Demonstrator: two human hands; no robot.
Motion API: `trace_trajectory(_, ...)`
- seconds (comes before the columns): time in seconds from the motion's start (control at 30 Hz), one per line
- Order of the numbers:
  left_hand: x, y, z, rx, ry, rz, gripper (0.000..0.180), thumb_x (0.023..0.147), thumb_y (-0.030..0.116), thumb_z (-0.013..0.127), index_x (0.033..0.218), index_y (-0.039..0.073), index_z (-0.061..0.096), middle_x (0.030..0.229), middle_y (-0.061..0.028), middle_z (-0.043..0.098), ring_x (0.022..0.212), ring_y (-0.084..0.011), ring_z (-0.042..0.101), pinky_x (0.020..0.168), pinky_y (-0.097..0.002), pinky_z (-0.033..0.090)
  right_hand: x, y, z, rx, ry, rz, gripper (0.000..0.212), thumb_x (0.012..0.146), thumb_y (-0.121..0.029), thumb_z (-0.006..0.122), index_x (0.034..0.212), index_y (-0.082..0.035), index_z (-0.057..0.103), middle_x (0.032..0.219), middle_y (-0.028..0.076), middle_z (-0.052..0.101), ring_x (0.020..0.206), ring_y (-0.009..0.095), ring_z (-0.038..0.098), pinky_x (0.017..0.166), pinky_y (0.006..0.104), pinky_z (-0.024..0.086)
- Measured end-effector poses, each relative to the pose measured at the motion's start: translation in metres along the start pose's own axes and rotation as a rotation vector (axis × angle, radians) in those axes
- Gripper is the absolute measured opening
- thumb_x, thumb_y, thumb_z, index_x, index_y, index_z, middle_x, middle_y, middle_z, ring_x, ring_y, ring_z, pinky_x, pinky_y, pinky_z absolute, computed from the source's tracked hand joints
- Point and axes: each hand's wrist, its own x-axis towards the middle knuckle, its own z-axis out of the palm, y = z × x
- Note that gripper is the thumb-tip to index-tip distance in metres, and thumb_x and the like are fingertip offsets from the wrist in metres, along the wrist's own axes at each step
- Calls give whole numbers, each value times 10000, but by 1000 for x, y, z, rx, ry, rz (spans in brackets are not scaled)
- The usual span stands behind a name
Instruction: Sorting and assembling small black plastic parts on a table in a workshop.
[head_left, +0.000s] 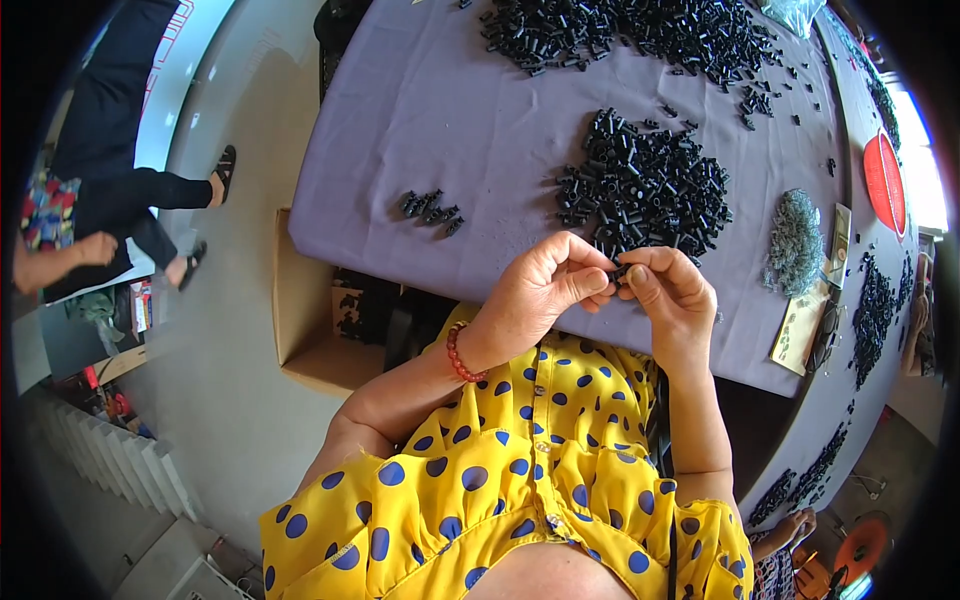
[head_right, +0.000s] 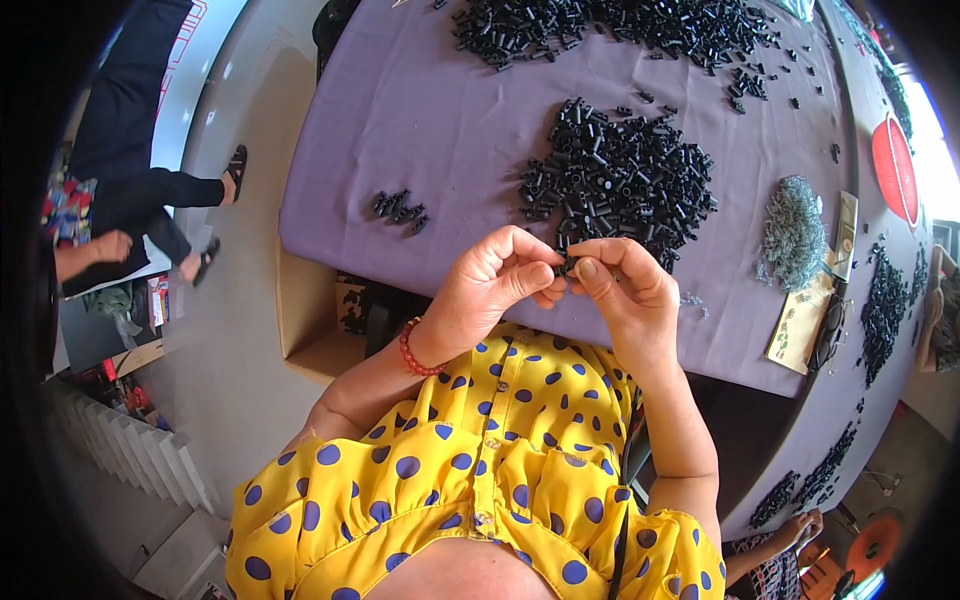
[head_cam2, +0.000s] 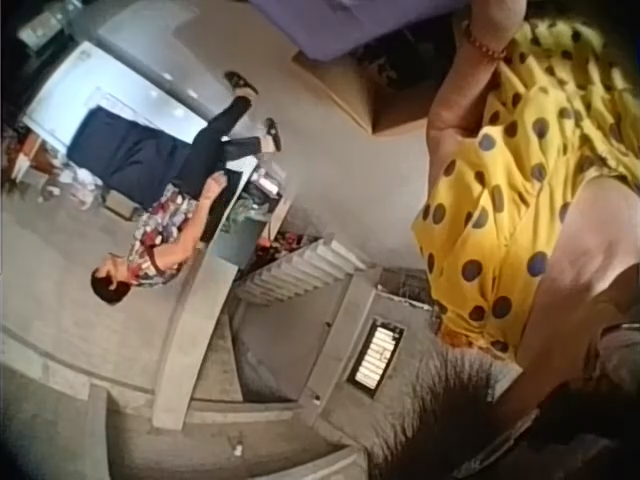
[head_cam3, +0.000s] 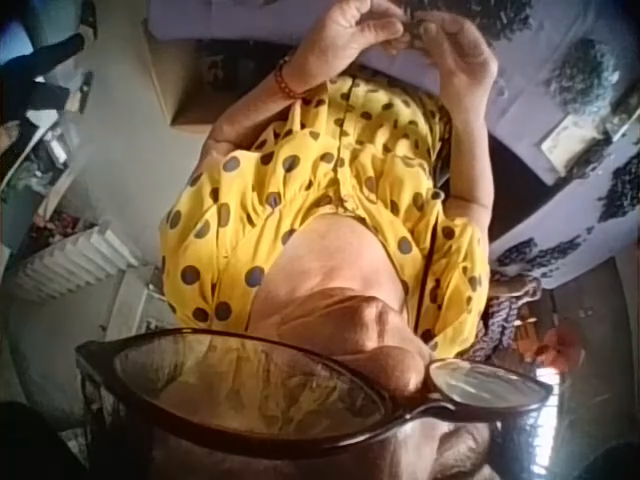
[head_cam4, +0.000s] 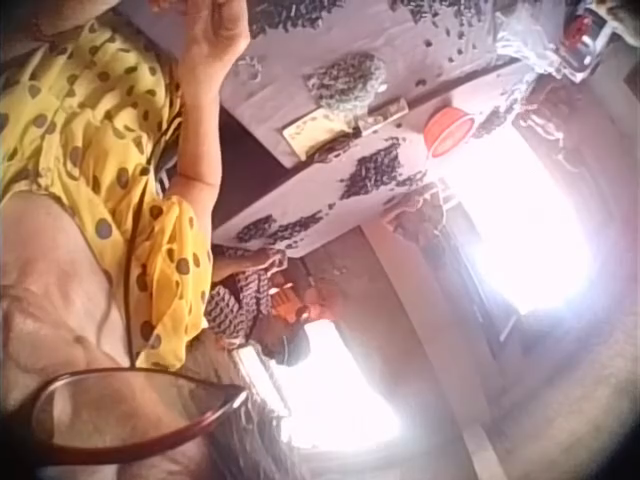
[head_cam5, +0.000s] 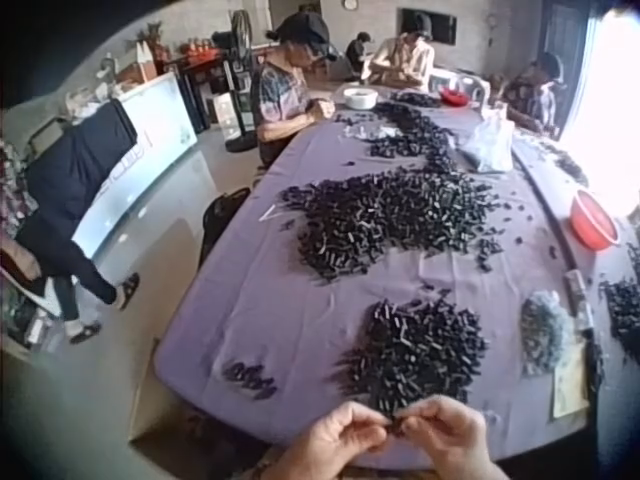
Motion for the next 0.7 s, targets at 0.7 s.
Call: trace_trajectory(0.7,-2,1,5,33,55,-31,162,1020,144,666,1090,8,611,967,-43,690,884,-100,673,801,-258,576,4,-6,2,-793,-20,-552,121,899,-23,712,1013,-63,723,896,28,706,867,188,664,1032,389,392)
